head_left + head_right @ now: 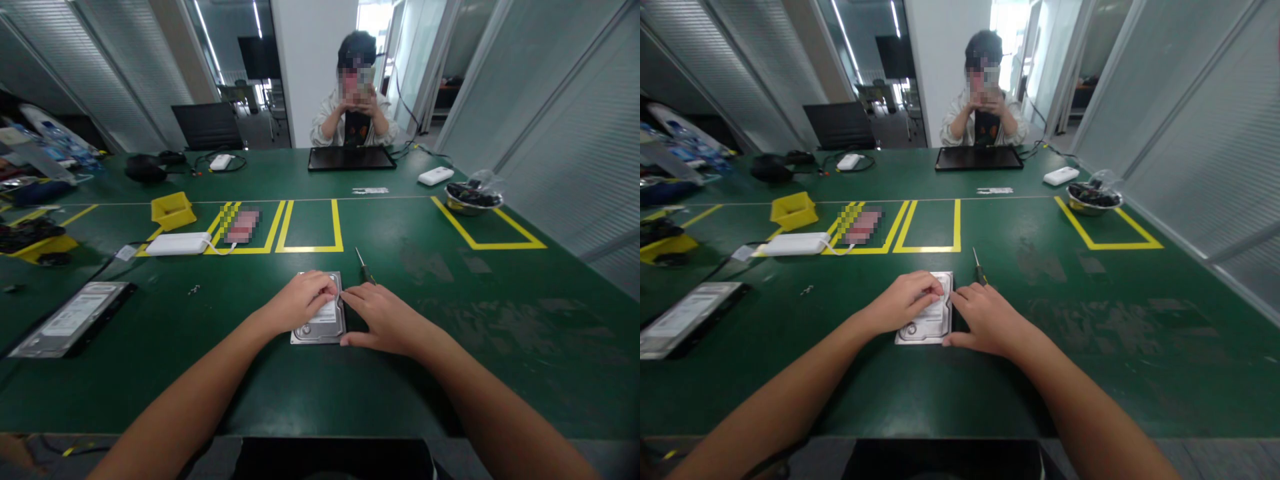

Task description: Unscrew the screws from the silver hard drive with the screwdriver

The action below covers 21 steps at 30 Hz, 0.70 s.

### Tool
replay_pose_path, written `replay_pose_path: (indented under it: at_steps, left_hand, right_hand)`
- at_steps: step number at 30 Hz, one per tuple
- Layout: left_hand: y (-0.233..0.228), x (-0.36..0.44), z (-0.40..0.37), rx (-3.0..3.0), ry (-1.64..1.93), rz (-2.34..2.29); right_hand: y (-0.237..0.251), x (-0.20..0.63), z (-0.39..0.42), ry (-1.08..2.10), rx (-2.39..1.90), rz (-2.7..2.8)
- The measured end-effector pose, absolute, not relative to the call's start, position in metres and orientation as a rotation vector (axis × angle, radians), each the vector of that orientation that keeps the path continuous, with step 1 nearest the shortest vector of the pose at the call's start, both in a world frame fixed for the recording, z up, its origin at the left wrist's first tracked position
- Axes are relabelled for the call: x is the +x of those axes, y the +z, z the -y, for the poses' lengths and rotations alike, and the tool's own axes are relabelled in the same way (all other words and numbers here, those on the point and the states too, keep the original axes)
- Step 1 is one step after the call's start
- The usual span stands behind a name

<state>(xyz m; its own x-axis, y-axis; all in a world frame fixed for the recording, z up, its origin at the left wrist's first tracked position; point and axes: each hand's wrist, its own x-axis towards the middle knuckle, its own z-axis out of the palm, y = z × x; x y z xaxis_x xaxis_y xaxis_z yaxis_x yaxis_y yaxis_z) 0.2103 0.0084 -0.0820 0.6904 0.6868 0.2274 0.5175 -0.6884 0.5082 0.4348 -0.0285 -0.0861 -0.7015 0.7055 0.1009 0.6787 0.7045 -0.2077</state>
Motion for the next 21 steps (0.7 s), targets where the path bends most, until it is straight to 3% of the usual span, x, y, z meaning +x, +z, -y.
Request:
replay_pose_path:
  at_steps: [21]
  left_hand:
    - [-0.090,0.225,-0.029,2.497,0.343,-0.940]
  right_hand:
    - [-0.081,0.440,0.026,0.264,-1.236,2.798]
